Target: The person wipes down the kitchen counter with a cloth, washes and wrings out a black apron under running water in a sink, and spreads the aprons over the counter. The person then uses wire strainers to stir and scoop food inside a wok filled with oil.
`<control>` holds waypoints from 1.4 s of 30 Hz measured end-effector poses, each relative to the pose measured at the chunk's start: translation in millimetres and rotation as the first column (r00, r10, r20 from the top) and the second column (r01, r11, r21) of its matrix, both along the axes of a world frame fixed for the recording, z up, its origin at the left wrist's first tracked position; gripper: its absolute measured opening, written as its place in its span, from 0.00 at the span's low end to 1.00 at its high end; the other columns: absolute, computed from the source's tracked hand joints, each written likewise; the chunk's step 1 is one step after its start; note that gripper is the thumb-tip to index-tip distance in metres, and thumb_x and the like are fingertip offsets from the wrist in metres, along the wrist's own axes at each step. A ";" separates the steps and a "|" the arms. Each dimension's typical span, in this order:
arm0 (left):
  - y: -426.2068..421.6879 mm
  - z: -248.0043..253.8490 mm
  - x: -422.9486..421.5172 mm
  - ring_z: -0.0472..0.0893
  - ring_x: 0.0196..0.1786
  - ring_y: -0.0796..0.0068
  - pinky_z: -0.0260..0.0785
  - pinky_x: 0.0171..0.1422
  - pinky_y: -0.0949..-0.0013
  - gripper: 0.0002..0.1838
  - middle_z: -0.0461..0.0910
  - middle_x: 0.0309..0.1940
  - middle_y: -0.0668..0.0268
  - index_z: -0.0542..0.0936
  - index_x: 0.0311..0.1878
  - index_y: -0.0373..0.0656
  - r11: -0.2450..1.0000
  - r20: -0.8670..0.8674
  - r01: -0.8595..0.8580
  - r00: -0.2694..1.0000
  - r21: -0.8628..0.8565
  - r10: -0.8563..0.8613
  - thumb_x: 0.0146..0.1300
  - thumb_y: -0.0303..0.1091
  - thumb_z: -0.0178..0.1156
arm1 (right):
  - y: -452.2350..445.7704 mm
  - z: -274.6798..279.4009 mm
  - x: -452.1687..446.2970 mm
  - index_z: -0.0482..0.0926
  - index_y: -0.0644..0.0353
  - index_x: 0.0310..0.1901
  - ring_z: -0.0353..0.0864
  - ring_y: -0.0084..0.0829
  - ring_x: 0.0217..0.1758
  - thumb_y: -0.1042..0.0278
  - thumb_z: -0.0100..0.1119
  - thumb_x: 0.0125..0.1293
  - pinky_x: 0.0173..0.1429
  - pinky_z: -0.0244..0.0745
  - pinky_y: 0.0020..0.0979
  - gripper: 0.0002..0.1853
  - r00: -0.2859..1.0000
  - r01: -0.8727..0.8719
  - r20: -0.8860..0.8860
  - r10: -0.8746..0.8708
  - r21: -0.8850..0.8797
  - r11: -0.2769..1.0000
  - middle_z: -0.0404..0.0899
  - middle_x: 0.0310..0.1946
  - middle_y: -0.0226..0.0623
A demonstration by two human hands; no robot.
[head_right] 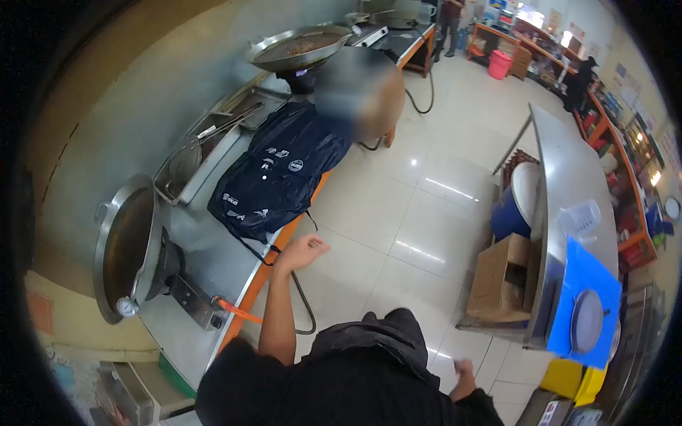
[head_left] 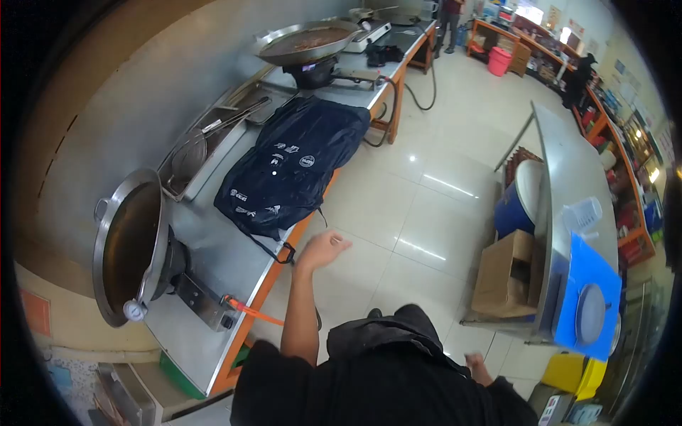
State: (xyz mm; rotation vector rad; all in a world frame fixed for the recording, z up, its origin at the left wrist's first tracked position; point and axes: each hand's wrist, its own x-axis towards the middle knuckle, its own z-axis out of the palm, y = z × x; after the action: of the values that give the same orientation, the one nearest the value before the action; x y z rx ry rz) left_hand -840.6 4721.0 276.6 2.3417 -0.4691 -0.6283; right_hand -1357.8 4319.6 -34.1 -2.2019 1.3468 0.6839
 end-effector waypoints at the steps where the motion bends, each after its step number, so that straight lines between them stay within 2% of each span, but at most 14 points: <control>1: -7.0 -6.9 29.1 0.80 0.48 0.60 0.70 0.52 0.64 0.26 0.81 0.45 0.52 0.79 0.46 0.37 0.996 -0.064 -0.061 0.996 0.062 0.065 0.54 0.51 0.64 | -11.2 9.8 -7.8 0.80 0.60 0.41 0.79 0.47 0.42 0.50 0.56 0.59 0.46 0.73 0.41 0.20 0.997 0.075 -0.039 -0.074 0.026 0.997 0.80 0.36 0.46; 4: -4.9 -23.3 97.0 0.82 0.43 0.59 0.71 0.48 0.62 0.21 0.83 0.37 0.54 0.82 0.35 0.38 0.949 0.079 -0.202 0.979 0.242 0.189 0.53 0.50 0.64 | -46.3 20.9 -5.0 0.81 0.59 0.40 0.78 0.47 0.39 0.50 0.56 0.58 0.43 0.73 0.42 0.19 0.967 0.238 -0.111 -0.229 0.081 0.968 0.80 0.34 0.46; 7: -0.4 -47.6 165.2 0.81 0.40 0.53 0.71 0.47 0.59 0.20 0.83 0.33 0.55 0.81 0.30 0.41 0.774 0.351 -0.633 0.727 0.010 0.590 0.52 0.52 0.62 | -88.7 3.3 29.6 0.81 0.57 0.39 0.78 0.48 0.36 0.49 0.56 0.58 0.41 0.73 0.43 0.19 0.956 0.273 -0.141 -0.257 0.112 0.955 0.80 0.32 0.45; 12: 27.3 -59.4 263.3 0.71 0.58 0.50 0.65 0.61 0.54 0.26 0.73 0.55 0.54 0.76 0.54 0.48 0.479 0.462 -0.858 0.506 0.185 0.728 0.56 0.53 0.59 | -244.0 -130.2 178.5 0.81 0.55 0.38 0.77 0.49 0.32 0.49 0.55 0.57 0.36 0.73 0.44 0.18 0.954 -0.274 0.116 0.278 -0.047 0.960 0.79 0.29 0.43; 13: 29.1 -53.7 282.7 0.72 0.58 0.50 0.65 0.61 0.55 0.26 0.74 0.54 0.54 0.76 0.54 0.48 0.454 0.415 -0.866 0.499 0.209 0.761 0.56 0.52 0.59 | -251.7 -112.0 256.8 0.81 0.55 0.38 0.77 0.49 0.31 0.49 0.55 0.57 0.35 0.73 0.44 0.18 0.697 -0.563 0.182 0.693 -0.460 0.687 0.79 0.28 0.43; 14: 26.4 -52.5 298.4 0.72 0.57 0.50 0.65 0.61 0.56 0.25 0.75 0.53 0.54 0.77 0.53 0.47 0.453 0.443 -0.873 0.483 0.179 0.755 0.56 0.51 0.60 | -300.0 -93.4 378.6 0.81 0.57 0.35 0.77 0.50 0.34 0.49 0.53 0.58 0.37 0.72 0.45 0.18 0.786 -0.406 0.429 0.444 -0.183 0.895 0.79 0.29 0.46; 16: 19.6 -47.8 312.3 0.74 0.56 0.51 0.66 0.59 0.57 0.23 0.77 0.50 0.54 0.78 0.51 0.45 0.455 0.483 -0.876 0.470 0.158 0.739 0.56 0.49 0.61 | -301.8 -20.0 608.8 0.79 0.65 0.30 0.77 0.54 0.36 0.55 0.52 0.61 0.38 0.71 0.49 0.18 0.861 -0.391 0.279 0.426 -0.176 0.904 0.79 0.31 0.52; 19: -11.1 -43.7 346.3 0.78 0.51 0.52 0.68 0.56 0.60 0.19 0.80 0.46 0.53 0.80 0.48 0.44 0.512 0.484 -0.859 0.435 -0.032 0.760 0.56 0.44 0.62 | -244.2 102.3 860.6 0.79 0.67 0.32 0.79 0.53 0.36 0.56 0.53 0.61 0.42 0.73 0.44 0.18 0.525 -0.589 0.613 0.591 -0.239 0.772 0.79 0.30 0.56; 22: -58.8 -65.7 425.4 0.79 0.50 0.66 0.70 0.55 0.67 0.18 0.80 0.47 0.55 0.78 0.51 0.36 0.411 0.002 -0.767 0.471 -0.493 0.882 0.62 0.37 0.59 | -161.1 184.6 1011.7 0.79 0.66 0.38 0.82 0.47 0.40 0.59 0.54 0.62 0.45 0.75 0.39 0.16 0.288 -0.751 0.726 0.624 -0.233 0.617 0.80 0.38 0.51; 24: -103.9 -57.9 483.3 0.72 0.60 0.55 0.66 0.63 0.55 0.28 0.71 0.59 0.53 0.63 0.64 0.33 -0.022 -0.534 -0.666 0.578 -0.746 0.618 0.66 0.41 0.54 | -112.4 208.5 1067.1 0.80 0.62 0.39 0.81 0.45 0.40 0.61 0.56 0.59 0.45 0.75 0.39 0.13 0.182 -0.827 0.783 0.595 -0.205 0.523 0.81 0.35 0.47; 31: -154.0 -110.4 693.6 0.47 0.75 0.57 0.31 0.75 0.48 0.34 0.45 0.74 0.60 0.55 0.69 0.37 -0.832 -0.842 -0.371 0.504 -0.413 0.193 0.68 0.51 0.43 | -116.2 202.9 1090.9 0.79 0.63 0.45 0.83 0.34 0.38 0.56 0.57 0.63 0.44 0.76 0.35 0.17 0.264 -0.951 0.726 0.635 0.084 0.299 0.83 0.35 0.44; 35: -161.6 -112.5 741.3 0.56 0.71 0.54 0.38 0.72 0.40 0.33 0.59 0.69 0.57 0.62 0.67 0.42 -0.776 -0.704 -0.259 0.640 -0.575 0.308 0.62 0.51 0.38 | -220.5 215.7 1074.6 0.80 0.63 0.44 0.83 0.32 0.36 0.57 0.58 0.63 0.44 0.76 0.33 0.17 0.691 -0.672 0.642 0.331 0.404 0.621 0.83 0.35 0.42; 39: -157.1 -118.5 763.1 0.55 0.71 0.53 0.42 0.72 0.42 0.35 0.58 0.68 0.56 0.60 0.68 0.40 -0.730 -0.615 -0.202 0.704 -0.653 0.355 0.65 0.56 0.38 | -316.3 232.4 1115.3 0.81 0.65 0.41 0.81 0.28 0.32 0.60 0.58 0.62 0.41 0.76 0.31 0.15 0.781 -0.529 0.565 0.264 0.375 0.761 0.83 0.31 0.41; 42: -181.8 -99.8 720.4 0.54 0.71 0.53 0.47 0.73 0.50 0.34 0.59 0.68 0.57 0.60 0.67 0.39 -0.791 -0.761 -0.203 0.485 -0.577 0.431 0.66 0.54 0.43 | -358.2 232.2 1198.8 0.81 0.66 0.37 0.81 0.29 0.30 0.62 0.60 0.59 0.38 0.75 0.31 0.13 0.656 -0.548 0.709 0.260 0.211 0.810 0.83 0.28 0.42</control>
State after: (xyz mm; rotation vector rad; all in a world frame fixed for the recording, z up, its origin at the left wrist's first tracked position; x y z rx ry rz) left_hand -120.2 4539.2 176.8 0.2558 0.3631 0.6089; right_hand -159.0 3961.3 198.1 -2.0913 0.2893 0.2382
